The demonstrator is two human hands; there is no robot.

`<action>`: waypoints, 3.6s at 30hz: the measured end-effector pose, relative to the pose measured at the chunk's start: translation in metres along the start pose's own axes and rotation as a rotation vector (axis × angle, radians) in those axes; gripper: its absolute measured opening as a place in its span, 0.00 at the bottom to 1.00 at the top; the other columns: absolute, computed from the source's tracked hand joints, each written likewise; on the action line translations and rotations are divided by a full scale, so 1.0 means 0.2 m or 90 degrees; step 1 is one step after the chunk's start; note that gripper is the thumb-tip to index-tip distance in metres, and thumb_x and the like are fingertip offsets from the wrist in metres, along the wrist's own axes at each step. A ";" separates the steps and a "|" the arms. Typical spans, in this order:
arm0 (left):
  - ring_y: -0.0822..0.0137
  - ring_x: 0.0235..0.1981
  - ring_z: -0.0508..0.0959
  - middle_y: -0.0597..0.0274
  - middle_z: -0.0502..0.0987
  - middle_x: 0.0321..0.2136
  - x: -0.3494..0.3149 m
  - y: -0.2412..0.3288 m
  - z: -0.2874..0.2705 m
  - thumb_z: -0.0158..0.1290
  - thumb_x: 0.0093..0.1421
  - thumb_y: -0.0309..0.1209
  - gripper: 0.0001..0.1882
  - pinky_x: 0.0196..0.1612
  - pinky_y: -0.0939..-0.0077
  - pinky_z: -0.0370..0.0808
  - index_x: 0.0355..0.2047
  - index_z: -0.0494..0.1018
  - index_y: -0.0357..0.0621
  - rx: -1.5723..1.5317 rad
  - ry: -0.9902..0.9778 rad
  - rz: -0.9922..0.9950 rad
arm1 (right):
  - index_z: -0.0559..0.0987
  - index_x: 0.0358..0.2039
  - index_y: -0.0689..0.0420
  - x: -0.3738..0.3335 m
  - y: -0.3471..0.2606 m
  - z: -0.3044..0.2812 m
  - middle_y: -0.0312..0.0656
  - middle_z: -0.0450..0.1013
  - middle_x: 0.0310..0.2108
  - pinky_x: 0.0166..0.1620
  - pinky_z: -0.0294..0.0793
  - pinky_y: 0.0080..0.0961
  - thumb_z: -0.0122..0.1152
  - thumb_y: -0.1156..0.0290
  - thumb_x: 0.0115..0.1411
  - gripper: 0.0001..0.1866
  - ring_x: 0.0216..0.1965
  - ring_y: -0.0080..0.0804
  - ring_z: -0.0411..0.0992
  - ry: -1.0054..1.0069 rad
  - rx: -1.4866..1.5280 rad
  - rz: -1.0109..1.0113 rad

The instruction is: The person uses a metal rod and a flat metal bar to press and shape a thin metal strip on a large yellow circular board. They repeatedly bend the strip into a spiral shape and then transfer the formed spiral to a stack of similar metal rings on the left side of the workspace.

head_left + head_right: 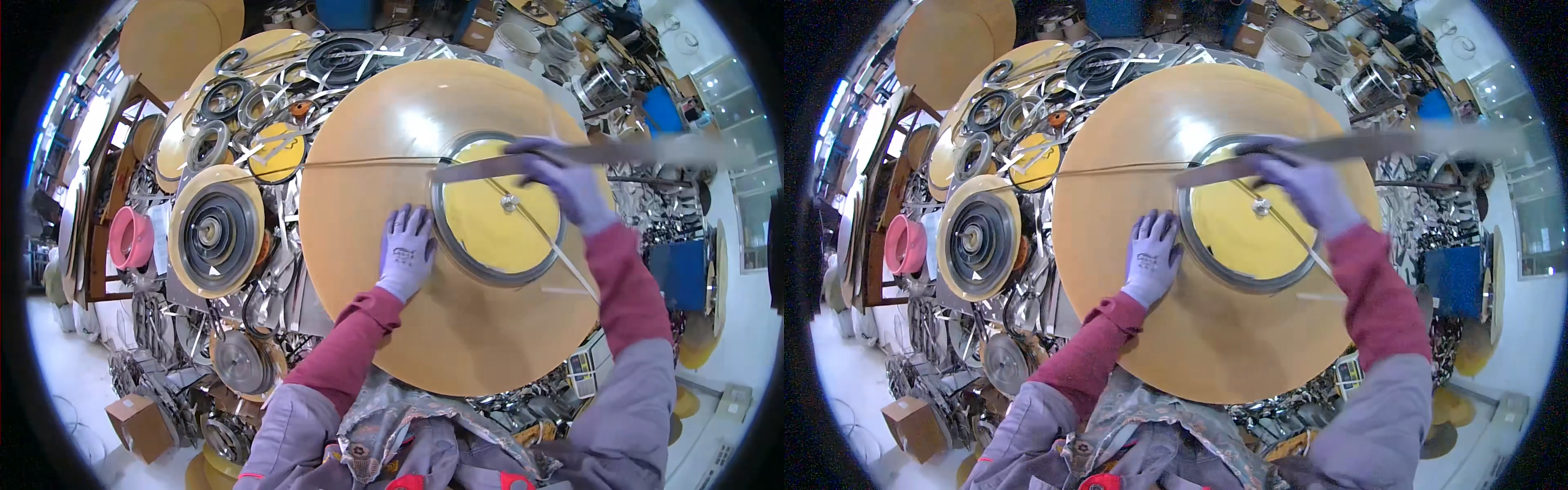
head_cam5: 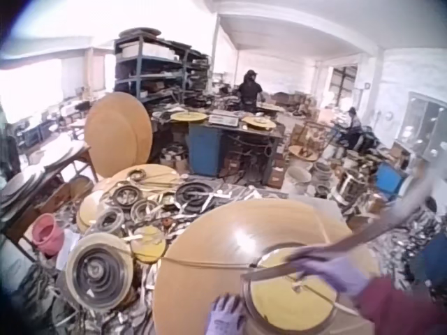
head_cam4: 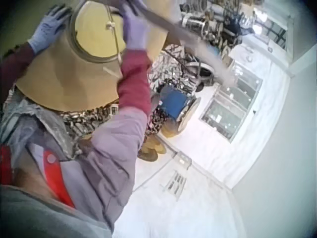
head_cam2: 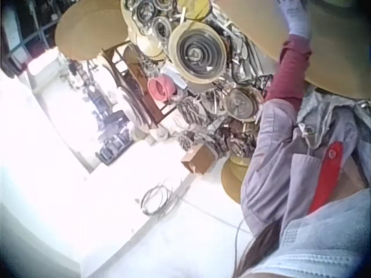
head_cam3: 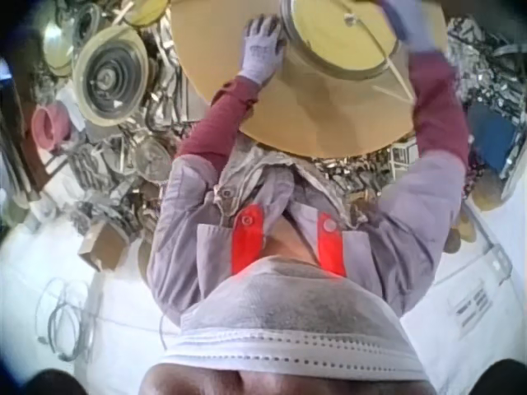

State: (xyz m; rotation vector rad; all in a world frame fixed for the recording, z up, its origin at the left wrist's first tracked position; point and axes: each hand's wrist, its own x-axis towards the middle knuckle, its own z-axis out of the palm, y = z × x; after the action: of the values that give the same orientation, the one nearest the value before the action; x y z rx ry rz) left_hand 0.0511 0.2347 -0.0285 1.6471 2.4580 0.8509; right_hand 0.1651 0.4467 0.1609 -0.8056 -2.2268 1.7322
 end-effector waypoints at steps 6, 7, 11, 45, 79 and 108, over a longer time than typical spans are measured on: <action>0.46 0.57 0.57 0.46 0.61 0.53 -0.07 0.22 0.08 0.58 0.49 0.40 0.33 0.60 0.52 0.53 0.52 0.63 0.34 -0.025 0.009 -0.110 | 0.79 0.40 0.60 0.66 0.19 -0.02 0.36 0.77 0.33 0.38 0.73 0.19 0.60 0.72 0.55 0.12 0.31 0.21 0.73 -0.115 -0.122 -0.070; 0.45 0.57 0.57 0.46 0.61 0.53 -0.07 0.26 0.10 0.58 0.49 0.41 0.34 0.60 0.52 0.52 0.52 0.63 0.33 -0.013 0.015 -0.129 | 0.79 0.40 0.59 0.75 0.31 -0.21 0.36 0.77 0.33 0.37 0.73 0.19 0.60 0.71 0.55 0.12 0.31 0.21 0.73 -0.042 -0.161 -0.088; 0.44 0.57 0.57 0.43 0.60 0.53 -0.01 0.25 0.15 0.60 0.47 0.45 0.38 0.59 0.52 0.53 0.52 0.62 0.32 -0.015 0.063 -0.137 | 0.80 0.40 0.48 0.58 0.61 -0.97 0.45 0.77 0.31 0.35 0.74 0.27 0.58 0.60 0.57 0.12 0.30 0.34 0.76 0.237 -0.262 -0.066; 0.50 0.39 0.72 0.47 0.70 0.36 0.31 0.05 0.08 0.51 0.51 0.25 0.28 0.42 0.60 0.70 0.54 0.63 0.37 0.073 -0.130 -0.095 | 0.83 0.25 0.54 0.01 1.52 -0.80 0.43 0.78 0.26 0.34 0.74 0.28 0.55 0.75 0.43 0.10 0.28 0.34 0.77 0.328 -0.212 0.274; 0.50 0.37 0.71 0.48 0.69 0.34 -0.24 -0.34 -0.36 0.50 0.49 0.23 0.27 0.41 0.58 0.68 0.53 0.65 0.43 0.093 -0.109 -0.066 | 0.78 0.37 0.65 -0.84 0.30 -0.30 0.40 0.76 0.31 0.35 0.76 0.22 0.58 0.73 0.54 0.11 0.28 0.26 0.74 0.064 -0.128 0.290; 0.49 0.39 0.72 0.48 0.72 0.36 0.23 -0.36 -0.25 0.52 0.55 0.45 0.23 0.42 0.57 0.68 0.45 0.69 0.43 0.054 -0.051 -0.166 | 0.74 0.48 0.61 0.60 -0.05 -0.17 0.37 0.76 0.27 0.32 0.71 0.20 0.60 0.66 0.58 0.19 0.27 0.21 0.72 0.284 -0.135 -0.197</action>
State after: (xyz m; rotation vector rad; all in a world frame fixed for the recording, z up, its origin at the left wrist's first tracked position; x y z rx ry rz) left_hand -0.0463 0.2349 -0.0102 1.3137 2.6076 0.6422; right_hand 0.0796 0.5379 0.1599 -0.7514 -2.1047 1.0678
